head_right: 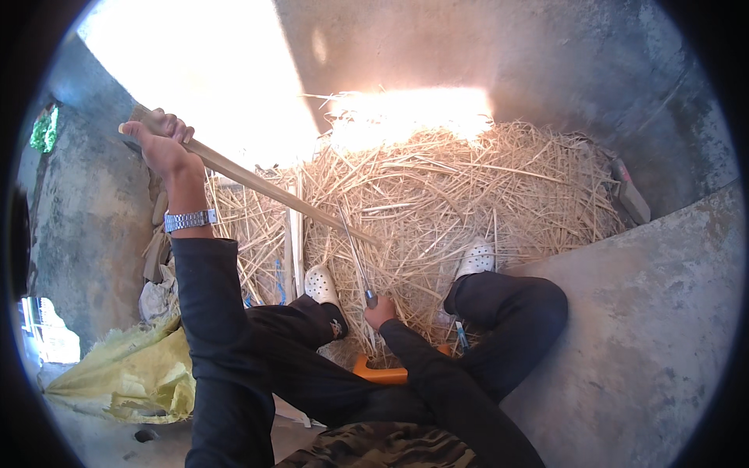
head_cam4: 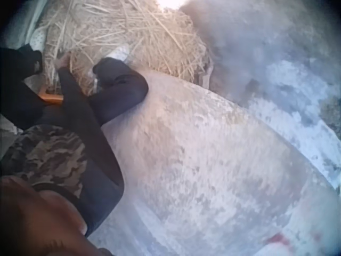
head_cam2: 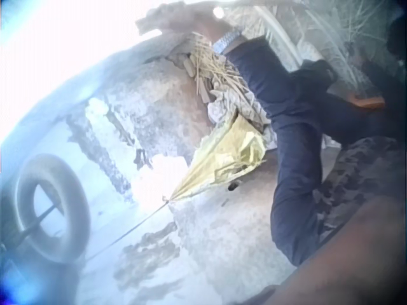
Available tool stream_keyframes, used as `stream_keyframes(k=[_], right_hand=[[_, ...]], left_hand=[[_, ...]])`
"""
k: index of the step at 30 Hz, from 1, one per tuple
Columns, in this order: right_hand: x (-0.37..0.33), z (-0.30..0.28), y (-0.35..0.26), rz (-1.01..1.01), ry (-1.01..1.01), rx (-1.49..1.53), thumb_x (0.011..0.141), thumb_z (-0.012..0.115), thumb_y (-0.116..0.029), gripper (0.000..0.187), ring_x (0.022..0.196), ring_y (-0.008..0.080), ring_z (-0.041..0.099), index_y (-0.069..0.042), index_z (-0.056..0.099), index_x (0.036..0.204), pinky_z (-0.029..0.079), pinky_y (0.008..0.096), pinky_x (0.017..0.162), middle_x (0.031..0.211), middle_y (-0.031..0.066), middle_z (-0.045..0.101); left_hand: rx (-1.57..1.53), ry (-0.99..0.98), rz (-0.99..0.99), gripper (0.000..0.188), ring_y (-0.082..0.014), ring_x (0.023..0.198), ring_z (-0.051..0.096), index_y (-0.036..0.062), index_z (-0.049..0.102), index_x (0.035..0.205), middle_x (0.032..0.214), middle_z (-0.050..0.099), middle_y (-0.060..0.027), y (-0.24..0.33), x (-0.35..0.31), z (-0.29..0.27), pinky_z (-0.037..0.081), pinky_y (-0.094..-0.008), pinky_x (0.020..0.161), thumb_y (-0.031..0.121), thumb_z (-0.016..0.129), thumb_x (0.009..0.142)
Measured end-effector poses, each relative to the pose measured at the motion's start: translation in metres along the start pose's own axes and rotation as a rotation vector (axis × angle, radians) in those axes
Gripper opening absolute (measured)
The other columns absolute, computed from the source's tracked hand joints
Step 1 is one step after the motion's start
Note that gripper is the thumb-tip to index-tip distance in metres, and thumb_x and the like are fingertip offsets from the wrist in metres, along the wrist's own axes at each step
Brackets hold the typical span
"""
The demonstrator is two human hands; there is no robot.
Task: The person sits on a bed of straw and uses a knife to split long bamboo poles into thin strips. They hold the pole with one hand and use the knife to shave and split the material, creating a pile of bamboo strips.
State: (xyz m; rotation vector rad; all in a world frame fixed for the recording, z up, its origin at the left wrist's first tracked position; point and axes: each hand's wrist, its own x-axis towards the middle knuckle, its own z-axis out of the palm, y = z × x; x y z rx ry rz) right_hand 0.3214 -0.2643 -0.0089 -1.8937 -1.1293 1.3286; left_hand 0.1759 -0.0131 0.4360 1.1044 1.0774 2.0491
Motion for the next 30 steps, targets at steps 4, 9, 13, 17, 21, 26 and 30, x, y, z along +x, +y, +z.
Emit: stream_keyframes(k=[4, 9, 13, 17, 21, 26, 30], right_hand=[[-0.024, -0.01, -0.08, -0.185, 0.049, 0.059, 0.071, 0.064, -0.016, 0.022, 0.07, 0.0364, 0.064, 0.001, 0.061, 0.085, 0.049, 0.0423, 0.066, 0.072, 0.0224, 0.062], [-0.037, -0.014, -0.128, -0.295, 0.024, 0.104, 0.074, 0.06, -0.015, 0.025, 0.077, 0.0417, 0.063, -0.003, 0.064, 0.096, 0.051, 0.0417, 0.069, 0.076, 0.0235, 0.063], [0.005, -0.004, -0.009, 0.052, 0.037, -0.007, 0.074, 0.06, -0.013, 0.025, 0.076, 0.0365, 0.065, 0.0, 0.063, 0.095, 0.051, 0.0411, 0.07, 0.077, 0.0224, 0.065], [0.02, -0.006, 0.029, 0.077, -0.035, 0.032, 0.072, 0.062, -0.011, 0.019, 0.066, 0.0276, 0.065, 0.002, 0.057, 0.084, 0.051, 0.0388, 0.061, 0.068, 0.0163, 0.062], [-0.007, -0.011, -0.08, -0.251, -0.063, 0.158, 0.073, 0.063, -0.014, 0.02, 0.064, 0.031, 0.061, 0.001, 0.058, 0.084, 0.047, 0.0402, 0.061, 0.066, 0.0177, 0.059], [-0.007, 0.002, -0.077, -0.314, 0.014, 0.242, 0.073, 0.062, -0.015, 0.021, 0.066, 0.0362, 0.06, 0.001, 0.06, 0.086, 0.047, 0.0414, 0.062, 0.07, 0.0203, 0.06], [-0.001, -0.001, -0.052, -0.086, -0.092, 0.022, 0.073, 0.062, -0.017, 0.019, 0.071, 0.0386, 0.063, 0.001, 0.06, 0.081, 0.049, 0.0425, 0.065, 0.072, 0.0219, 0.061]], left_hand=[[-0.005, 0.026, -0.004, 0.064, -0.0086, 0.054, 0.03, 0.0099, 0.044, 0.08, 0.065, 0.034, 0.0032, 0.004, -0.011, 0.001, 0.027, -0.0228, 0.05, 0.067, 0.02, 0.095], [0.001, -0.021, 0.029, 0.063, -0.0089, 0.056, 0.03, 0.0104, 0.044, 0.081, 0.065, 0.034, 0.0034, 0.017, -0.032, 0.011, 0.028, -0.0228, 0.052, 0.067, 0.02, 0.095], [0.008, -0.024, 0.038, 0.063, -0.0089, 0.056, 0.031, 0.0106, 0.044, 0.081, 0.066, 0.035, 0.0036, 0.014, -0.034, 0.018, 0.027, -0.0231, 0.052, 0.068, 0.021, 0.094], [-0.014, -0.031, 0.052, 0.063, -0.0084, 0.055, 0.032, 0.0105, 0.044, 0.081, 0.066, 0.035, 0.0038, 0.013, -0.034, 0.018, 0.027, -0.0229, 0.051, 0.068, 0.022, 0.094], [-0.034, -0.05, 0.039, 0.063, -0.0079, 0.054, 0.031, 0.01, 0.043, 0.08, 0.065, 0.035, 0.0036, 0.012, -0.034, 0.016, 0.027, -0.0217, 0.05, 0.068, 0.023, 0.094], [-0.094, -0.075, 0.001, 0.063, -0.0077, 0.052, 0.03, 0.0096, 0.044, 0.079, 0.064, 0.035, 0.0033, 0.011, -0.026, 0.01, 0.027, -0.0204, 0.048, 0.068, 0.024, 0.094], [-0.097, -0.028, -0.013, 0.063, -0.0081, 0.051, 0.03, 0.0095, 0.043, 0.078, 0.063, 0.035, 0.0028, 0.009, -0.012, -0.004, 0.027, -0.0202, 0.047, 0.067, 0.024, 0.094]])
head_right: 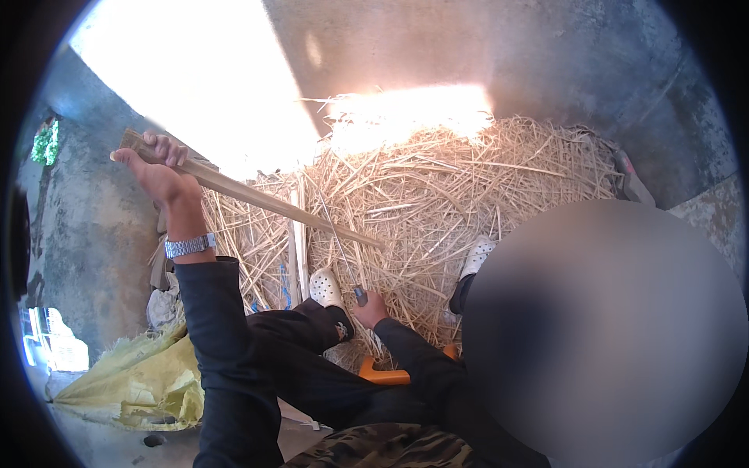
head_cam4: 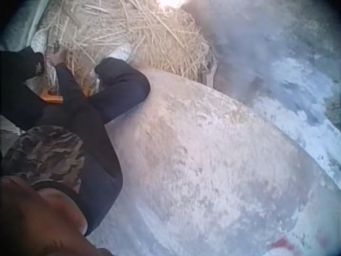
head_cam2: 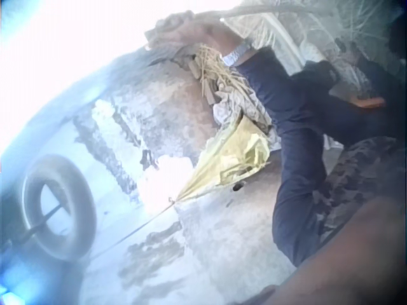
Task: The person sits on a bed of straw and uses a knife to split long bamboo poles into thin strips. They hold the pole with one hand and use the knife to shave and split the material, creating a pile of bamboo strips.
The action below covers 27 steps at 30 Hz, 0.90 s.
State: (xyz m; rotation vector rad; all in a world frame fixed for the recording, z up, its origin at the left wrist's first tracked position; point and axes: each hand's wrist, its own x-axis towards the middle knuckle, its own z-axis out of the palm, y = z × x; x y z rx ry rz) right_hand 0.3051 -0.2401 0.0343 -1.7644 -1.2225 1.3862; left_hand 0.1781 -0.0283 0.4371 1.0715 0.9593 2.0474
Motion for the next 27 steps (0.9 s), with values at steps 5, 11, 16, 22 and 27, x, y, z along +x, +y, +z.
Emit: stream_keyframes(k=[5, 11, 16, 22, 27], right_hand=[[-0.023, -0.007, -0.075, -0.274, 0.122, 0.123, 0.073, 0.062, -0.015, 0.02, 0.068, 0.0379, 0.06, 0.001, 0.057, 0.083, 0.047, 0.0425, 0.062, 0.069, 0.0214, 0.059], [0.025, 0.0, 0.055, 0.018, 0.134, 0.029, 0.071, 0.061, -0.011, 0.015, 0.061, 0.0313, 0.06, 0.001, 0.058, 0.079, 0.047, 0.04, 0.059, 0.065, 0.0182, 0.059], [-0.001, -0.012, 0.013, -0.128, 0.174, 0.094, 0.072, 0.062, -0.012, 0.016, 0.054, 0.0257, 0.056, 0.002, 0.056, 0.077, 0.043, 0.039, 0.055, 0.06, 0.0147, 0.055], [-0.006, -0.005, -0.049, -0.381, 0.17, 0.192, 0.073, 0.061, -0.011, 0.014, 0.053, 0.0239, 0.055, 0.0, 0.053, 0.073, 0.042, 0.0382, 0.054, 0.058, 0.0139, 0.051], [0.019, -0.006, 0.031, 0.13, 0.008, 0.245, 0.074, 0.062, -0.012, 0.015, 0.062, 0.0324, 0.06, 0.001, 0.057, 0.079, 0.047, 0.0407, 0.06, 0.063, 0.0178, 0.057]], left_hand=[[0.0, -0.032, 0.014, 0.063, -0.0086, 0.05, 0.03, 0.0095, 0.043, 0.078, 0.063, 0.035, 0.0024, 0.002, -0.013, 0.001, 0.028, -0.0208, 0.047, 0.067, 0.024, 0.095], [0.005, -0.062, 0.034, 0.063, -0.0083, 0.049, 0.034, 0.0097, 0.044, 0.079, 0.063, 0.038, 0.0023, 0.005, -0.025, 0.024, 0.029, -0.0213, 0.048, 0.067, 0.025, 0.094], [0.043, -0.09, 0.054, 0.065, -0.0075, 0.053, 0.033, 0.0109, 0.043, 0.08, 0.065, 0.036, 0.0032, 0.006, -0.031, 0.022, 0.028, -0.022, 0.051, 0.073, 0.024, 0.091], [0.057, -0.1, 0.053, 0.066, -0.0074, 0.054, 0.032, 0.0105, 0.043, 0.08, 0.064, 0.036, 0.0031, 0.005, -0.031, 0.029, 0.028, -0.0221, 0.051, 0.072, 0.024, 0.091], [0.034, -0.065, 0.047, 0.066, -0.0075, 0.052, 0.031, 0.0105, 0.044, 0.08, 0.064, 0.036, 0.003, 0.005, -0.018, 0.016, 0.028, -0.0219, 0.05, 0.072, 0.025, 0.091]])
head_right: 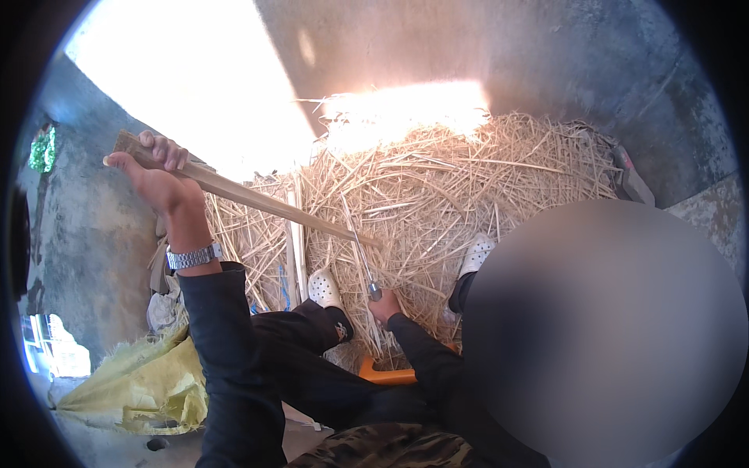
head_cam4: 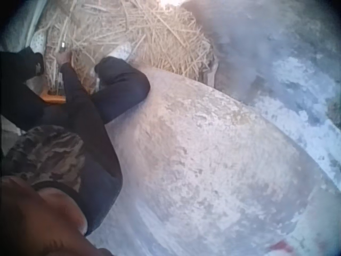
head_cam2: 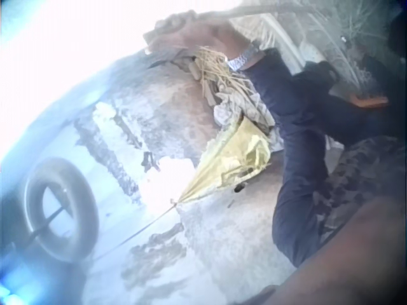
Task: The person sits on a bed of straw and uses a knife to split long bamboo poles into thin strips. They hold the pole with one hand and use the knife to shave and split the material, creating a pile of bamboo strips.
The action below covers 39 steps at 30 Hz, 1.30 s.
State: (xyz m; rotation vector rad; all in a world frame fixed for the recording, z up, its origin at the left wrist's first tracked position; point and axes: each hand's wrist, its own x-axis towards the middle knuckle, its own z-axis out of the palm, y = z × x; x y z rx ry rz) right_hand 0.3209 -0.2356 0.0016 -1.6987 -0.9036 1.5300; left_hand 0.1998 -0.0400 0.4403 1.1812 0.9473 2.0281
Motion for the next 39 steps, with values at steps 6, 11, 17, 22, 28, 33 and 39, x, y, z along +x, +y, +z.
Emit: stream_keyframes(k=[6, 11, 17, 22, 28, 33, 39], right_hand=[[-0.041, 0.008, -0.076, -0.415, 0.094, -0.153, 0.072, 0.062, -0.012, 0.016, 0.066, 0.0359, 0.062, 0.0, 0.06, 0.082, 0.048, 0.0423, 0.064, 0.069, 0.0196, 0.061], [0.013, -0.002, 0.032, -0.077, 0.146, -0.219, 0.071, 0.063, -0.016, 0.021, 0.066, 0.0364, 0.061, 0.0, 0.06, 0.084, 0.048, 0.0419, 0.063, 0.069, 0.0199, 0.06], [-0.023, -0.003, -0.039, -0.258, 0.078, -0.258, 0.072, 0.063, -0.016, 0.031, 0.065, 0.0332, 0.063, -0.002, 0.063, 0.1, 0.049, 0.0408, 0.065, 0.07, 0.0191, 0.062], [-0.021, 0.01, 0.0, -0.207, 0.112, -0.15, 0.075, 0.062, -0.018, 0.029, 0.079, 0.0388, 0.065, 0.0, 0.065, 0.098, 0.05, 0.0427, 0.071, 0.08, 0.0254, 0.064], [-0.007, -0.026, 0.057, 0.137, 0.056, -0.313, 0.073, 0.063, -0.014, 0.024, 0.073, 0.0334, 0.065, 0.002, 0.062, 0.092, 0.05, 0.0416, 0.069, 0.076, 0.0209, 0.064], [-0.029, 0.001, -0.021, -0.25, 0.02, -0.218, 0.073, 0.063, -0.016, 0.027, 0.075, 0.0386, 0.063, -0.001, 0.061, 0.095, 0.049, 0.0432, 0.069, 0.078, 0.0222, 0.063], [0.0, -0.045, 0.09, 0.334, 0.034, -0.433, 0.074, 0.063, -0.014, 0.039, 0.093, 0.036, 0.065, 0.012, 0.06, 0.102, 0.05, 0.0403, 0.079, 0.094, 0.0253, 0.065]], left_hand=[[-0.022, -0.007, -0.005, 0.066, -0.0076, 0.051, 0.031, 0.0101, 0.044, 0.078, 0.063, 0.037, 0.0032, 0.0, -0.004, -0.002, 0.028, -0.0214, 0.049, 0.072, 0.026, 0.091], [-0.004, 0.008, -0.019, 0.066, -0.0074, 0.052, 0.032, 0.0106, 0.044, 0.079, 0.063, 0.036, 0.0036, -0.002, -0.003, 0.003, 0.027, -0.0211, 0.049, 0.073, 0.025, 0.09], [-0.026, 0.049, -0.022, 0.065, -0.0071, 0.05, 0.031, 0.0106, 0.044, 0.077, 0.063, 0.037, 0.0035, -0.004, 0.006, -0.014, 0.028, -0.02, 0.05, 0.071, 0.025, 0.091], [-0.011, 0.081, -0.033, 0.063, -0.0076, 0.05, 0.03, 0.0103, 0.044, 0.078, 0.063, 0.036, 0.0028, -0.001, 0.007, -0.007, 0.027, -0.0202, 0.047, 0.068, 0.024, 0.094], [0.034, 0.094, -0.02, 0.064, -0.0072, 0.053, 0.031, 0.0112, 0.043, 0.078, 0.064, 0.036, 0.003, -0.009, 0.013, -0.019, 0.028, -0.0205, 0.049, 0.07, 0.023, 0.092], [0.043, 0.057, -0.006, 0.064, -0.0076, 0.053, 0.031, 0.0115, 0.042, 0.078, 0.064, 0.036, 0.0029, -0.011, 0.013, -0.009, 0.029, -0.0216, 0.049, 0.07, 0.022, 0.093], [0.037, 0.095, -0.043, 0.065, -0.0082, 0.054, 0.031, 0.0106, 0.042, 0.079, 0.066, 0.036, 0.0028, -0.008, 0.019, -0.014, 0.028, -0.0227, 0.05, 0.071, 0.022, 0.092]])
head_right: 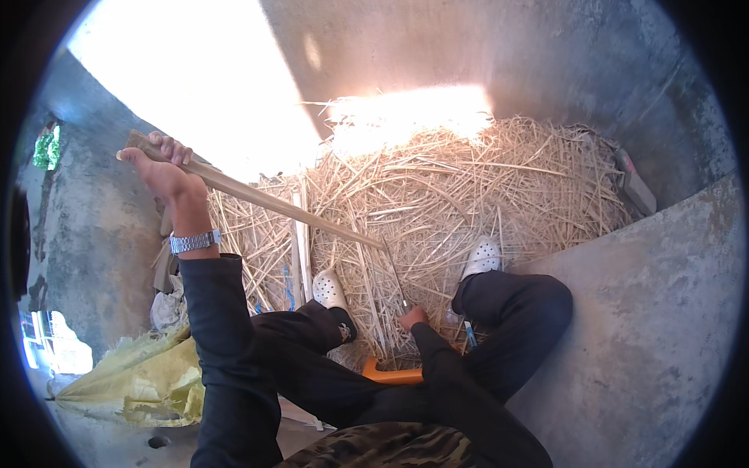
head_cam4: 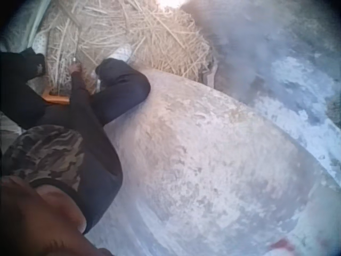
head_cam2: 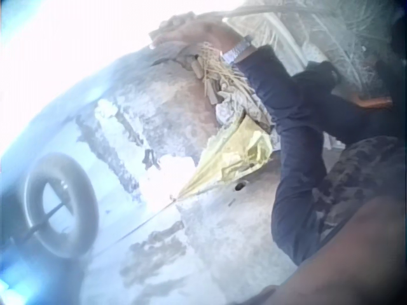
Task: The person sits on a bed of straw and uses a knife to split long bamboo poles into thin strips. They hold the pole with one hand and use the knife to shave and split the material, creating a pile of bamboo strips.
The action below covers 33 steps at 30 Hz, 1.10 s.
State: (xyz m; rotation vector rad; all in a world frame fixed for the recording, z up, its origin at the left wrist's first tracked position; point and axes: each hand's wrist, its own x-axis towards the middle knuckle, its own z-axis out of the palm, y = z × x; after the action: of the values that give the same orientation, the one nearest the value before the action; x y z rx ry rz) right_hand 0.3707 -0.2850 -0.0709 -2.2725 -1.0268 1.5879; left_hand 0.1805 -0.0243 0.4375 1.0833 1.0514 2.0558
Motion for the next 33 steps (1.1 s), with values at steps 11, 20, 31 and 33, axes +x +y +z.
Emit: stream_keyframes(k=[11, 20, 31, 33], right_hand=[[0.004, -0.022, -0.026, 0.142, -0.319, 0.587, 0.077, 0.065, -0.022, 0.025, 0.05, 0.0265, 0.058, 0.004, 0.062, 0.079, 0.05, 0.0392, 0.055, 0.056, 0.015, 0.057], [-0.043, -0.017, -0.073, -0.212, 0.017, 0.149, 0.071, 0.066, -0.019, 0.026, 0.074, 0.0306, 0.067, 0.005, 0.063, 0.08, 0.052, 0.0408, 0.07, 0.071, 0.0197, 0.065], [0.014, -0.004, 0.007, 0.036, -0.117, 0.121, 0.081, 0.059, -0.016, 0.029, 0.062, 0.0311, 0.062, 0.005, 0.058, 0.1, 0.052, 0.0439, 0.06, 0.076, 0.0178, 0.062], [-0.024, -0.006, -0.03, 0.161, -0.331, 0.399, 0.079, 0.06, -0.01, 0.017, 0.062, 0.0303, 0.061, 0.005, 0.059, 0.088, 0.052, 0.0436, 0.059, 0.072, 0.016, 0.059]], left_hand=[[0.324, -0.146, 0.067, 0.09, -0.0266, 0.109, 0.057, -0.0082, 0.035, 0.129, 0.113, 0.057, -0.0203, -0.061, -0.039, -0.041, 0.044, -0.0412, 0.096, 0.072, 0.039, 0.087], [0.379, -0.068, -0.185, 0.024, -0.0163, 0.084, 0.063, -0.004, 0.054, 0.106, 0.091, 0.064, -0.01, -0.195, -0.111, -0.133, 0.051, -0.0309, 0.075, 0.019, 0.053, 0.098], [0.051, -0.099, 0.065, 0.028, -0.0206, 0.085, 0.066, -0.0027, 0.052, 0.105, 0.094, 0.063, -0.013, 0.016, -0.055, -0.056, 0.059, -0.0321, 0.071, 0.025, 0.053, 0.098], [-0.086, -0.075, 0.071, 0.029, -0.0232, 0.089, 0.066, -0.0027, 0.048, 0.108, 0.099, 0.061, -0.015, 0.046, -0.038, -0.071, 0.06, -0.0363, 0.075, 0.024, 0.052, 0.098]])
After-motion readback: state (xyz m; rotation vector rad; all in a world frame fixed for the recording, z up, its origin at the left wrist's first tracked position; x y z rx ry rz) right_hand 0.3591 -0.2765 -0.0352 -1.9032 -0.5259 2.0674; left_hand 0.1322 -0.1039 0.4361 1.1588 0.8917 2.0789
